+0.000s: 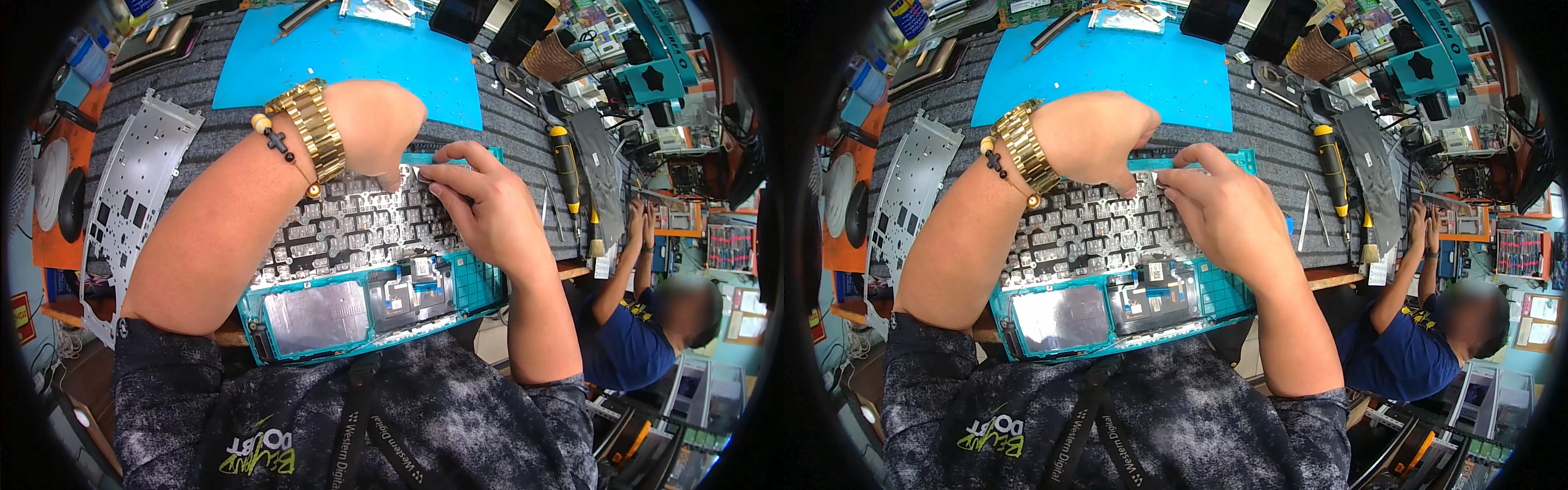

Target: The person works on the internal components of a laptop chassis, using a small blue tool to pry and handle internal cables and connectors.

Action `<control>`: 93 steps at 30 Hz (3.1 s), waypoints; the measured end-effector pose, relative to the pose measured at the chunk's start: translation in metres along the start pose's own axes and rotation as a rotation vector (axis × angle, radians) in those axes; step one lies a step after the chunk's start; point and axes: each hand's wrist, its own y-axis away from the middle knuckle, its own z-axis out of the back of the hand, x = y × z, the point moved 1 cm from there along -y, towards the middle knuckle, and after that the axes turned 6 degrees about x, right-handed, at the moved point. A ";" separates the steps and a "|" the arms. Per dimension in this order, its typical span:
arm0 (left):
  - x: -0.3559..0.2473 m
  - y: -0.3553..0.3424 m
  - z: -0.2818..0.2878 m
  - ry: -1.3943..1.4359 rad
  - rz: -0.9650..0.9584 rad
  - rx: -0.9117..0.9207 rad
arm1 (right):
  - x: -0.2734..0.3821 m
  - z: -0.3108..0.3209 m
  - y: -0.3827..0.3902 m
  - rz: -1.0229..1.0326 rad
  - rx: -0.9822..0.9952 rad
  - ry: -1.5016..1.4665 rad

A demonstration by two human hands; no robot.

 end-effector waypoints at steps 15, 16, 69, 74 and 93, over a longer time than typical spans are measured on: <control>-0.001 -0.001 0.000 -0.018 0.006 0.013 | 0.005 0.000 -0.005 -0.029 0.012 -0.086; -0.001 0.000 0.000 -0.020 0.004 0.010 | 0.005 0.001 -0.005 -0.035 0.020 -0.098; 0.003 -0.004 -0.002 -0.001 -0.024 0.029 | 0.000 -0.001 -0.003 -0.050 0.010 -0.044; 0.003 -0.005 -0.001 0.001 -0.027 0.029 | 0.004 -0.002 -0.001 -0.015 -0.021 0.094; 0.002 0.010 0.009 -0.079 0.079 -0.017 | 0.005 0.012 0.015 -0.070 -0.045 -0.182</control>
